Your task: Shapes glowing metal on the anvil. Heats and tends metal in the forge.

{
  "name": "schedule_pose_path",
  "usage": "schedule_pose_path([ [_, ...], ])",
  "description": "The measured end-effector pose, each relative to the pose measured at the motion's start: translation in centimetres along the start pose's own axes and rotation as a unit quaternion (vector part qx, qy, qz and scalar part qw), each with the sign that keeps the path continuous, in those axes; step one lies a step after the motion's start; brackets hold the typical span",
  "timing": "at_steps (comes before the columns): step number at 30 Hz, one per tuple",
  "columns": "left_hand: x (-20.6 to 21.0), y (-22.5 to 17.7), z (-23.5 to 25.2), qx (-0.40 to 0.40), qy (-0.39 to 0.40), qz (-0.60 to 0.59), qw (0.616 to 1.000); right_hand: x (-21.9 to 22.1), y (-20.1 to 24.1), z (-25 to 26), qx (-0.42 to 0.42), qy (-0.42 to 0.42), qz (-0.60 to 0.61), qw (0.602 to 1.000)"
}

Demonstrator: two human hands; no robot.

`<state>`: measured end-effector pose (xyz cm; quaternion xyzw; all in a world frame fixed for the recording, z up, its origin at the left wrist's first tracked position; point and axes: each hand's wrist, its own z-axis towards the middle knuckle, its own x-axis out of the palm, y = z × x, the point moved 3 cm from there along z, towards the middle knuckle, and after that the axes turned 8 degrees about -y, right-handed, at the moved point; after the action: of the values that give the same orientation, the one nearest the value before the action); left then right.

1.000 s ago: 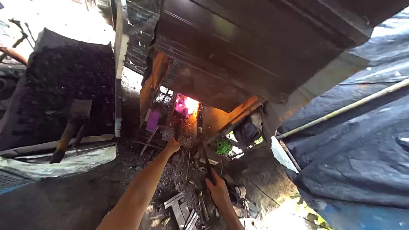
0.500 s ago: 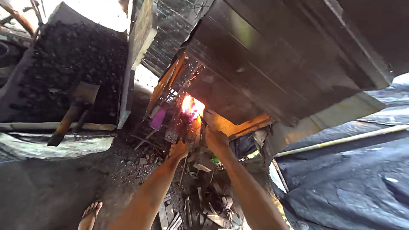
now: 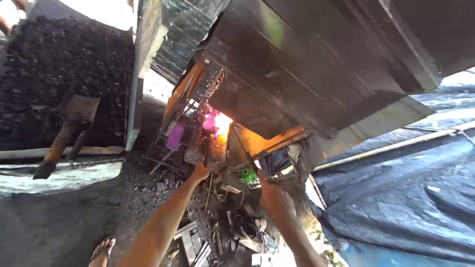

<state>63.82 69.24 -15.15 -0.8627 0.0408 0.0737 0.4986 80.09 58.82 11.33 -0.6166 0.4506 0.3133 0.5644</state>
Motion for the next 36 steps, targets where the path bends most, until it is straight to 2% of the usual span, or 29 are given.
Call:
schedule_pose_path([
  [3,0.6,0.6,0.8,-0.003,0.015,-0.079,0.997,4.4,-1.7,1.6,0.027,-0.009,0.091,0.995],
  [6,1.4,-0.1,1.1,-0.001,0.005,-0.109,0.994,7.4,-1.5,4.8,0.037,-0.017,0.152,0.988],
  [11,3.8,-2.6,0.4,-0.027,-0.048,0.0,0.998,8.9,1.0,10.8,0.008,0.009,0.205,0.979],
  [13,4.6,-3.6,-0.4,-0.032,-0.066,0.036,0.997,10.0,1.3,11.3,-0.009,0.033,0.29,0.956],
  [16,5.3,-4.7,-1.9,-0.032,-0.075,0.059,0.995,12.0,0.6,8.2,0.018,0.049,0.494,0.868],
  [20,6.1,-6.5,-1.8,-0.02,-0.066,0.085,0.994,13.4,1.1,5.2,0.091,0.098,0.713,0.688],
  [21,6.4,-6.4,-2.0,-0.018,-0.067,0.088,0.994,13.5,1.0,4.6,0.092,0.111,0.731,0.668],
  [22,6.5,-6.4,-2.0,-0.016,-0.07,0.093,0.993,13.3,0.6,3.9,0.08,0.112,0.734,0.665],
  [26,6.7,-5.8,-1.7,-0.04,-0.06,0.088,0.993,13.7,-0.8,0.6,0.044,0.099,0.699,0.707],
  [29,5.7,-4.6,-1.5,-0.059,-0.048,0.013,0.997,15.0,-1.0,-1.5,0.038,0.087,0.682,0.725],
  [31,3.7,-3.5,-2.6,-0.061,-0.035,-0.04,0.997,15.9,-1.9,-4.7,0.041,0.087,0.723,0.684],
  [36,-1.9,-2.1,-6.1,-0.074,-0.029,-0.009,0.997,19.2,-3.2,-15.7,0.133,0.175,0.848,0.483],
])
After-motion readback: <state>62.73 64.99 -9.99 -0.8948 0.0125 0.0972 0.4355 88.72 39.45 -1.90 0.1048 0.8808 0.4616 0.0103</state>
